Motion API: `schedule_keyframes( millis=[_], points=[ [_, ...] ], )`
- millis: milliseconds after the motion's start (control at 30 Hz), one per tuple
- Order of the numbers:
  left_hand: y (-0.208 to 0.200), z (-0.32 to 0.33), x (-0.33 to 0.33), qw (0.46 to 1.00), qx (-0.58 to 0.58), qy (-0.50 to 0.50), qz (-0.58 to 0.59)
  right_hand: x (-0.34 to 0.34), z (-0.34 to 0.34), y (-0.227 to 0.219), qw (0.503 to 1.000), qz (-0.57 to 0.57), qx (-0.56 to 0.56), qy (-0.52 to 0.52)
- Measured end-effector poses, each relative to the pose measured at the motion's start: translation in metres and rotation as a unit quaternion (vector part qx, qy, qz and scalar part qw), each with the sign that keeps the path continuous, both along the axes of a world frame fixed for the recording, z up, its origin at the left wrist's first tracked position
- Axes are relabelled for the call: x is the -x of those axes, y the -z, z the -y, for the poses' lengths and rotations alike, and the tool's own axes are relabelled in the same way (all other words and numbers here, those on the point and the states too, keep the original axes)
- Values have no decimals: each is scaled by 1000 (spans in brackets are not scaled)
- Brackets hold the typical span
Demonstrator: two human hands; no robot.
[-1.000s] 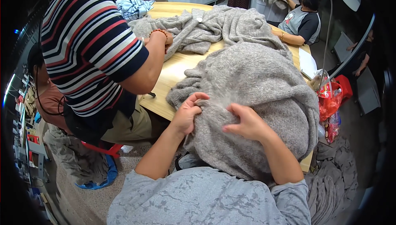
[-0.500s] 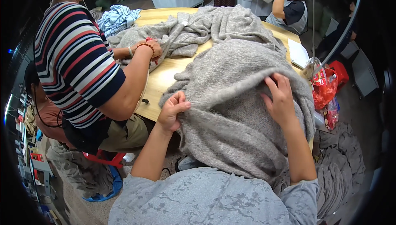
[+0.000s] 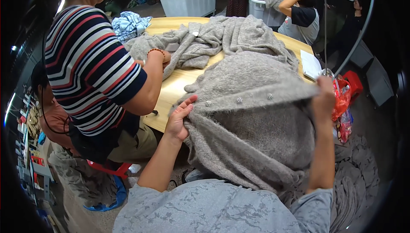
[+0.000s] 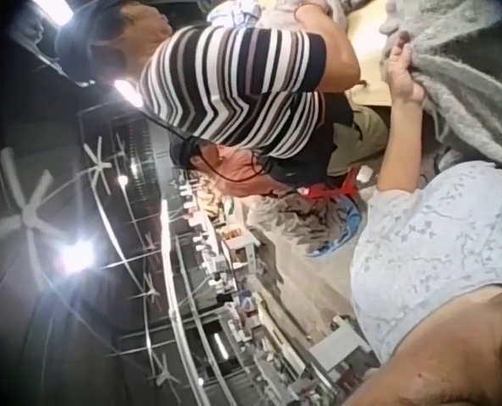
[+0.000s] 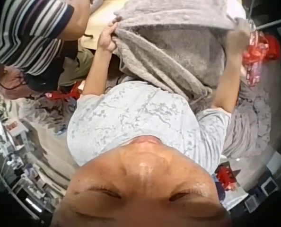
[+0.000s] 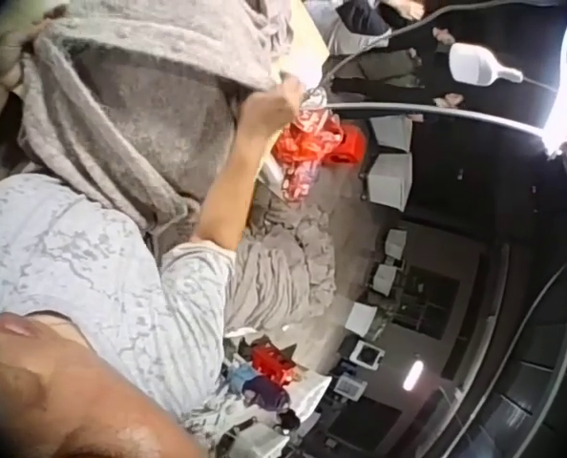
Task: Inspect and remove loose threads or lint from a gray sweater at a garment factory workstation.
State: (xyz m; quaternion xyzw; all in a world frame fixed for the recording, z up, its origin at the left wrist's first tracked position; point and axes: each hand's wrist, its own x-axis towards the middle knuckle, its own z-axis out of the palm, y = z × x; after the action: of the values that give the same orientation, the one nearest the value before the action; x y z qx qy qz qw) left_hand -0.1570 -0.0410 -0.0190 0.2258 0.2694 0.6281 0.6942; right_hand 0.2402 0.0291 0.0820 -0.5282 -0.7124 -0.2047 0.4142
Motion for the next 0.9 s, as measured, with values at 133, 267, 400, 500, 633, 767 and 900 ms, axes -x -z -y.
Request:
schedule_keyframes(
  millis=[133,267,400,500,633,767,900],
  points=[
    [16,-3,-6,998,12,43,-34,-73,45,-26,982,-97,156,32],
    [24,-9,-19,994,26,86,-64,-58,81,-14,975,45,198,87],
    [24,-7,-22,993,41,77,-75,35,107,1,958,-86,241,-130],
    [19,-2,-21,994,49,68,-74,123,107,29,894,-107,324,-291],
    [0,5,-22,985,35,42,-167,177,93,67,889,-129,326,-295],
    [-26,20,-28,767,-160,-97,-614,178,86,86,830,-242,396,-310],
    [-43,25,-39,655,-385,-27,-650,176,83,89,806,-294,385,-339]
  ],
)
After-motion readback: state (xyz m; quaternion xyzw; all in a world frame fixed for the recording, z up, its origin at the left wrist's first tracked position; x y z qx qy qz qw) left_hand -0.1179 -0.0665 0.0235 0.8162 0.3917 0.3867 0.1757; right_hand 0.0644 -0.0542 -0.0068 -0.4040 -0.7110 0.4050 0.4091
